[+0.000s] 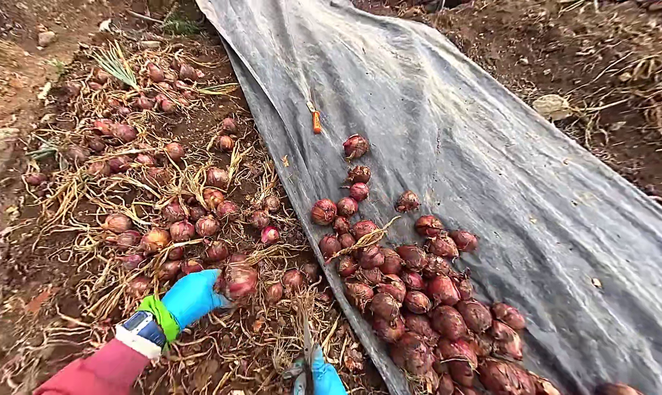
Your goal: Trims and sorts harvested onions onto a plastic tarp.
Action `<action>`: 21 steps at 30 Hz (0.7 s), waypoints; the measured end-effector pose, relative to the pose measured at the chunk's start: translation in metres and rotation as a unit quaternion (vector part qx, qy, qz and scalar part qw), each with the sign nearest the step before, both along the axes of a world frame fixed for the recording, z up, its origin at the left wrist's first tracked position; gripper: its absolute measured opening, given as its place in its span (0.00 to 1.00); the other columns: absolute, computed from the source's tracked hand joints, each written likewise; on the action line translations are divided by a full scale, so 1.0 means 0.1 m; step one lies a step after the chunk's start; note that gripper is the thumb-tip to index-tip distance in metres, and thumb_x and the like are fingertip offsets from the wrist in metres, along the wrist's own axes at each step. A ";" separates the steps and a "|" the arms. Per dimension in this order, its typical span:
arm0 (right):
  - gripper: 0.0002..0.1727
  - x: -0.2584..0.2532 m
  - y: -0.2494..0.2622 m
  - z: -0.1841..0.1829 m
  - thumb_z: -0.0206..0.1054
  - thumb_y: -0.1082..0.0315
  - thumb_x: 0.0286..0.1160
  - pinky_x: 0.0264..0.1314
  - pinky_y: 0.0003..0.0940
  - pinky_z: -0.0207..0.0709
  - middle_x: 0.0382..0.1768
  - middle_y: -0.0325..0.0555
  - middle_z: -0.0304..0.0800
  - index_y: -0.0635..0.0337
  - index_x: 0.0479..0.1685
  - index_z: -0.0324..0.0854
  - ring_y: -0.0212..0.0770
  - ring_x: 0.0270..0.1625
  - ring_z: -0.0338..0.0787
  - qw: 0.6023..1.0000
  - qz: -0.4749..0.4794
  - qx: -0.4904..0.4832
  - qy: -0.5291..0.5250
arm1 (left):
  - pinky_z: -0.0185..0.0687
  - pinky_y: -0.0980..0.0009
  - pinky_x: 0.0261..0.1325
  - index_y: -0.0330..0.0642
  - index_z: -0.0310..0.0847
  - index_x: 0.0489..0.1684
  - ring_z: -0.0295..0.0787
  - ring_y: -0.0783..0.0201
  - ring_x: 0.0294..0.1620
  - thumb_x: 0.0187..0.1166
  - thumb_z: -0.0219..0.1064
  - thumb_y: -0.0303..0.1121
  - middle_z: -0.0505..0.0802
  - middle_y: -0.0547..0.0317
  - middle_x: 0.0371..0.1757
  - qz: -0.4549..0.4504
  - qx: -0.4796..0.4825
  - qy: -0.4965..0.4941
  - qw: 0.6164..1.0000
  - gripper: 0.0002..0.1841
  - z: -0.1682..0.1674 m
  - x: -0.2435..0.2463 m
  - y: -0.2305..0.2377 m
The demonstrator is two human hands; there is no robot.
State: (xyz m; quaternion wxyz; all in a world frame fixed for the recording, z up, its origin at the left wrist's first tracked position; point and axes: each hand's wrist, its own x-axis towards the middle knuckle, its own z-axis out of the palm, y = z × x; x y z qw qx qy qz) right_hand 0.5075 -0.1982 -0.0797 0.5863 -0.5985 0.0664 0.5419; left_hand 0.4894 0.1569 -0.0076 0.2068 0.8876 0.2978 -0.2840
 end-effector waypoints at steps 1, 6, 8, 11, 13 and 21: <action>0.49 0.10 0.09 0.00 0.25 0.33 0.89 0.28 0.47 0.89 0.20 0.50 0.87 0.67 0.48 0.83 0.47 0.21 0.89 1.000 0.011 0.014 -0.007 | 0.85 0.44 0.65 0.50 0.90 0.55 0.93 0.53 0.57 0.60 0.84 0.60 0.96 0.55 0.51 0.015 -0.009 -0.028 0.999 0.30 0.15 -0.03 -0.09; 0.45 0.46 0.65 0.24 0.54 0.18 0.68 0.17 0.39 0.85 0.16 0.44 0.83 0.59 0.35 0.81 0.42 0.14 0.84 0.980 0.041 0.167 -0.097 | 0.84 0.39 0.60 0.41 0.87 0.55 0.92 0.45 0.53 0.65 0.72 0.73 0.94 0.45 0.46 -0.127 -0.133 -0.001 0.983 0.40 0.51 -0.03 -0.48; 0.52 0.58 0.77 0.34 0.44 0.11 0.61 0.17 0.38 0.83 0.16 0.43 0.83 0.57 0.33 0.81 0.41 0.14 0.83 0.978 0.059 0.114 -0.165 | 0.87 0.39 0.52 0.43 0.89 0.47 0.94 0.48 0.47 0.58 0.68 0.81 0.95 0.48 0.39 -0.145 -0.191 -0.016 0.971 0.45 0.36 -0.11 -0.50; 0.49 0.72 0.79 0.29 0.38 0.16 0.72 0.18 0.41 0.76 0.13 0.41 0.76 0.54 0.27 0.82 0.40 0.13 0.77 0.972 0.152 0.000 -0.180 | 0.87 0.40 0.53 0.45 0.89 0.47 0.94 0.49 0.47 0.57 0.64 0.85 0.94 0.50 0.39 -0.129 -0.125 0.025 0.983 0.47 0.27 -0.02 -0.30; 0.48 0.72 0.72 0.25 0.37 0.19 0.75 0.15 0.39 0.74 0.12 0.40 0.74 0.54 0.33 0.85 0.38 0.11 0.74 0.978 0.147 -0.001 -0.151 | 0.85 0.40 0.57 0.47 0.88 0.51 0.93 0.47 0.51 0.57 0.64 0.85 0.94 0.50 0.43 -0.065 -0.048 0.052 0.995 0.47 0.27 0.10 -0.20; 0.48 0.86 0.35 0.42 0.39 0.13 0.67 0.19 0.38 0.80 0.14 0.38 0.79 0.52 0.26 0.79 0.37 0.14 0.80 0.966 0.177 -0.024 -0.186 | 0.82 0.35 0.58 0.46 0.87 0.54 0.91 0.43 0.58 0.84 0.64 0.44 0.94 0.47 0.54 -0.273 -0.152 0.019 0.950 0.15 0.66 0.58 -1.09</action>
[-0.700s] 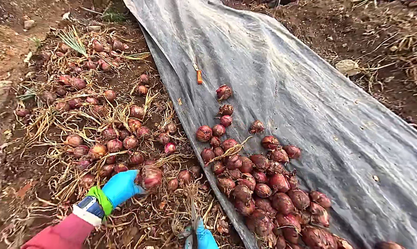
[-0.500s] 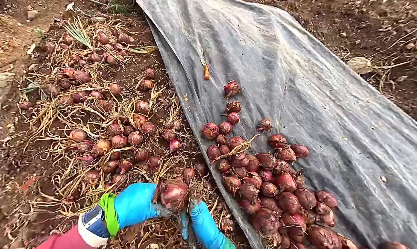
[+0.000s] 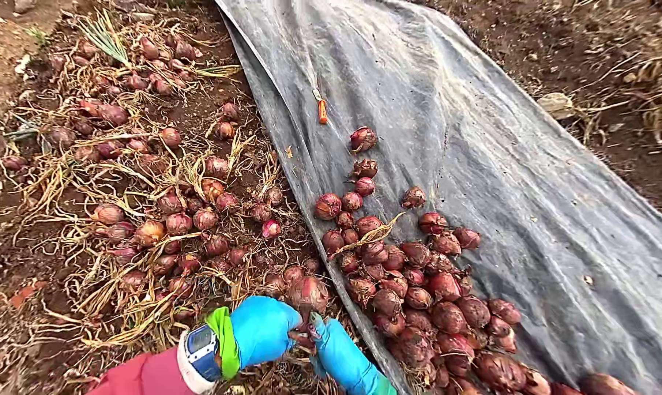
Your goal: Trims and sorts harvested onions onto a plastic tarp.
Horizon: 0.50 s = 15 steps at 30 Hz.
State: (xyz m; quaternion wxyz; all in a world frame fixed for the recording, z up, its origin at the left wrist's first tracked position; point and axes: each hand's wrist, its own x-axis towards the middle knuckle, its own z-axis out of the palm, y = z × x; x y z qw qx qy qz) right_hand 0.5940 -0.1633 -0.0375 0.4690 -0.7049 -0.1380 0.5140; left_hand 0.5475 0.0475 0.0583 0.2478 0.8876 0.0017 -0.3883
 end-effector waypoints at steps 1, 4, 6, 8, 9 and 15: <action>0.48 0.04 -0.10 0.04 0.36 0.15 0.71 0.16 0.37 0.77 0.12 0.38 0.77 0.53 0.26 0.79 0.37 0.12 0.78 0.997 -0.078 0.024 -0.016 | 0.82 0.37 0.62 0.50 0.89 0.60 0.91 0.45 0.62 0.84 0.64 0.42 0.94 0.50 0.59 0.035 0.032 -0.024 0.999 0.14 0.00 0.09 0.02; 0.49 0.27 -0.40 0.07 0.22 0.27 0.84 0.08 0.37 0.74 0.08 0.41 0.71 0.60 0.35 0.79 0.39 0.07 0.74 0.938 -0.321 0.125 -0.032 | 0.84 0.44 0.64 0.59 0.92 0.54 0.92 0.53 0.61 0.84 0.62 0.49 0.96 0.60 0.55 0.183 0.174 -0.098 0.963 0.14 -0.29 0.30 0.39; 0.51 0.27 -0.58 0.08 0.20 0.28 0.84 0.09 0.39 0.76 0.09 0.44 0.73 0.62 0.39 0.80 0.42 0.08 0.76 0.933 -0.338 0.118 -0.031 | 0.84 0.44 0.64 0.52 0.91 0.47 0.92 0.50 0.58 0.83 0.61 0.57 0.96 0.55 0.48 0.218 0.222 -0.086 0.946 0.20 -0.59 0.32 0.46; 0.52 0.10 -0.69 0.01 0.22 0.26 0.83 0.11 0.41 0.79 0.11 0.45 0.77 0.63 0.42 0.83 0.43 0.09 0.78 0.952 -0.287 0.101 -0.023 | 0.86 0.41 0.61 0.47 0.89 0.52 0.92 0.47 0.60 0.73 0.66 0.67 0.95 0.49 0.53 0.231 0.220 -0.013 0.948 0.31 -0.97 0.29 0.27; 0.53 -0.01 -0.72 -0.03 0.22 0.26 0.82 0.12 0.41 0.80 0.12 0.45 0.79 0.62 0.44 0.84 0.43 0.10 0.80 0.960 -0.265 0.090 -0.017 | 0.86 0.38 0.62 0.44 0.87 0.58 0.91 0.45 0.62 0.65 0.71 0.70 0.93 0.46 0.58 0.246 0.209 0.023 0.946 0.38 -1.21 0.24 0.14; 0.54 -0.45 -0.60 -0.37 0.15 0.31 0.84 0.15 0.41 0.81 0.12 0.48 0.80 0.65 0.49 0.83 0.43 0.11 0.81 0.957 -0.266 0.043 0.106 | 0.83 0.44 0.72 0.46 0.84 0.71 0.85 0.45 0.71 0.48 0.88 0.54 0.87 0.44 0.70 0.347 0.141 -0.062 0.925 0.43 -1.69 -0.03 0.11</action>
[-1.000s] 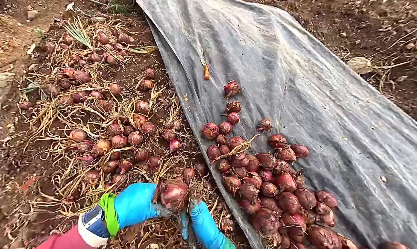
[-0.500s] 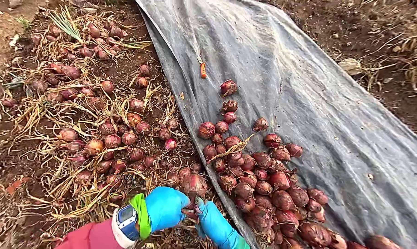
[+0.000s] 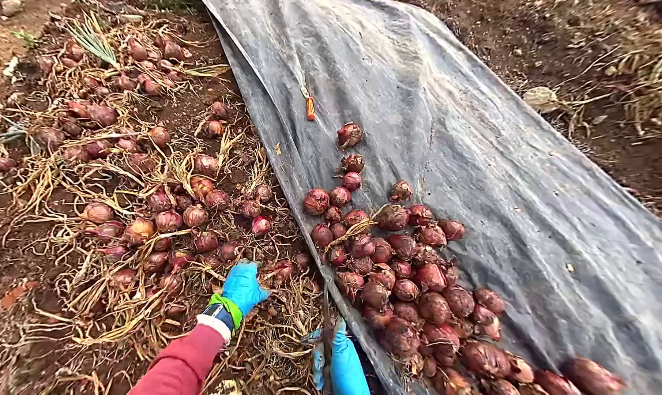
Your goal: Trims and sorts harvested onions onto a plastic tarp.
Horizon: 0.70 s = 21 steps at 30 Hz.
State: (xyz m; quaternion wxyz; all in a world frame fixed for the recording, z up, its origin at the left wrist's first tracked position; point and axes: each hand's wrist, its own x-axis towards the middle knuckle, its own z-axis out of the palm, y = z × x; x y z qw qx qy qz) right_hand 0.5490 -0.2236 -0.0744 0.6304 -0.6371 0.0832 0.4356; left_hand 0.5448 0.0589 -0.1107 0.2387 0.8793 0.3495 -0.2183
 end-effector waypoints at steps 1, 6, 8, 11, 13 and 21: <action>0.54 0.00 0.07 -0.05 0.14 0.31 0.84 0.15 0.41 0.81 0.13 0.49 0.80 0.65 0.51 0.83 0.44 0.12 0.81 1.000 0.011 0.003 0.025 | 0.82 0.46 0.75 0.45 0.82 0.72 0.83 0.45 0.74 0.49 0.90 0.45 0.85 0.43 0.72 0.024 -0.027 -0.061 0.997 0.42 0.10 -0.04 0.00; 0.47 0.09 0.64 -0.09 0.45 0.22 0.77 0.17 0.39 0.83 0.16 0.44 0.82 0.63 0.46 0.82 0.42 0.14 0.82 0.992 0.081 0.101 0.004 | 0.78 0.52 0.81 0.51 0.67 0.88 0.85 0.56 0.75 0.67 0.81 0.39 0.87 0.51 0.75 -0.047 -0.154 -0.106 0.981 0.43 0.82 -0.21 -0.12; 0.42 0.21 0.85 0.01 0.48 0.25 0.79 0.17 0.38 0.83 0.16 0.44 0.82 0.59 0.36 0.82 0.41 0.14 0.83 0.989 0.108 0.098 -0.039 | 0.79 0.42 0.76 0.49 0.66 0.88 0.86 0.46 0.72 0.72 0.78 0.39 0.88 0.45 0.73 -0.155 -0.168 -0.010 0.974 0.40 1.03 -0.21 -0.07; 0.42 0.35 0.89 0.13 0.35 0.31 0.87 0.18 0.37 0.80 0.14 0.43 0.80 0.57 0.29 0.81 0.40 0.14 0.81 0.982 0.186 0.020 -0.033 | 0.84 0.38 0.63 0.46 0.81 0.71 0.92 0.42 0.60 0.76 0.76 0.46 0.94 0.44 0.58 -0.229 -0.117 0.044 0.965 0.26 1.14 -0.30 0.18; 0.47 0.40 0.80 0.13 0.33 0.24 0.82 0.13 0.36 0.77 0.11 0.41 0.76 0.57 0.29 0.81 0.39 0.10 0.78 0.981 0.190 0.040 -0.022 | 0.87 0.40 0.53 0.46 0.90 0.47 0.95 0.46 0.50 0.73 0.77 0.48 0.96 0.49 0.44 -0.175 -0.032 -0.017 0.984 0.16 1.05 -0.45 0.35; 0.42 0.34 0.32 0.22 0.43 0.23 0.78 0.22 0.39 0.82 0.18 0.42 0.82 0.56 0.33 0.80 0.40 0.17 0.83 0.962 0.271 -0.018 -0.038 | 0.82 0.34 0.57 0.42 0.86 0.52 0.90 0.39 0.59 0.80 0.66 0.40 0.93 0.44 0.55 -0.332 -0.121 0.081 0.932 0.13 1.56 -0.07 -0.49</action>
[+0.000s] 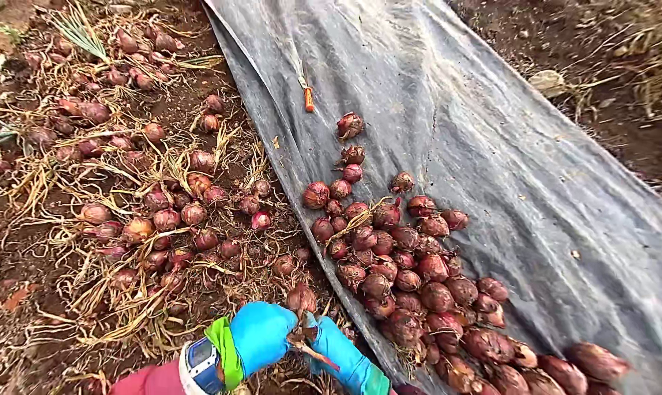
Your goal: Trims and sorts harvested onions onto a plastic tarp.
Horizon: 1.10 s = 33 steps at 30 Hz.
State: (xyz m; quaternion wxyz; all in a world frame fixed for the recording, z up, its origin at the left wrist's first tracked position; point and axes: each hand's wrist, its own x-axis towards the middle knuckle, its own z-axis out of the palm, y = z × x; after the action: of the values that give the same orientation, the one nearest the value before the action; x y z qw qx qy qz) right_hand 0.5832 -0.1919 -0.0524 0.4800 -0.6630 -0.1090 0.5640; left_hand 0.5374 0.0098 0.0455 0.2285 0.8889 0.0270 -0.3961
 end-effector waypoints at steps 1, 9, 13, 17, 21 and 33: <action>0.46 0.02 -0.10 0.05 0.39 0.19 0.76 0.19 0.38 0.80 0.15 0.41 0.80 0.55 0.32 0.81 0.39 0.15 0.81 0.998 -0.058 0.021 -0.024 | 0.83 0.35 0.59 0.45 0.87 0.56 0.90 0.42 0.61 0.80 0.65 0.37 0.94 0.47 0.58 0.032 0.019 -0.015 0.999 0.13 -0.01 0.07 -0.01; 0.53 0.04 -0.75 0.17 0.27 0.20 0.77 0.14 0.40 0.81 0.14 0.45 0.81 0.61 0.42 0.81 0.42 0.12 0.81 0.959 -0.271 0.050 -0.066 | 0.86 0.33 0.61 0.40 0.78 0.74 0.90 0.37 0.62 0.68 0.77 0.49 0.87 0.39 0.70 0.212 0.163 0.004 0.963 0.35 -1.36 0.67 0.12; 0.51 -0.11 -0.71 -0.01 0.21 0.26 0.82 0.14 0.40 0.82 0.14 0.47 0.82 0.61 0.34 0.80 0.43 0.12 0.82 0.957 -0.287 0.001 -0.041 | 0.86 0.40 0.65 0.46 0.82 0.71 0.89 0.43 0.66 0.47 0.85 0.62 0.90 0.44 0.67 0.248 0.117 -0.051 0.961 0.46 -1.75 0.66 0.30; 0.51 -0.05 -0.32 -0.20 0.16 0.32 0.85 0.15 0.41 0.82 0.15 0.48 0.82 0.64 0.46 0.81 0.44 0.12 0.81 0.962 -0.270 -0.006 0.033 | 0.84 0.52 0.74 0.41 0.72 0.78 0.87 0.55 0.69 0.40 0.95 0.46 0.89 0.48 0.68 0.422 -0.093 -0.135 0.892 0.54 -1.51 0.32 0.47; 0.46 0.09 0.20 -0.26 0.46 0.22 0.77 0.16 0.39 0.84 0.17 0.45 0.83 0.63 0.43 0.82 0.43 0.14 0.84 0.976 -0.187 0.106 0.035 | 0.89 0.63 0.71 0.52 0.80 0.74 0.91 0.69 0.64 0.48 0.92 0.33 0.95 0.63 0.61 0.418 -0.246 -0.123 0.866 0.43 -0.89 0.06 0.47; 0.47 0.05 0.12 -0.06 0.38 0.22 0.79 0.20 0.39 0.82 0.17 0.42 0.81 0.58 0.39 0.84 0.40 0.15 0.81 1.000 -0.022 0.003 -0.002 | 0.86 0.43 0.56 0.45 0.90 0.43 0.94 0.49 0.50 0.76 0.73 0.48 0.95 0.51 0.43 0.150 -0.010 -0.115 0.982 0.16 -0.31 -0.26 0.60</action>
State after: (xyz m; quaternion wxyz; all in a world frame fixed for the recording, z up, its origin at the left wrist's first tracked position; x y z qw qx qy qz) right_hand 0.5884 -0.1797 -0.0586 0.4939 -0.6653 -0.0967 0.5515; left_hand 0.5116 0.0699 0.0141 0.2959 0.9121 0.1292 -0.2526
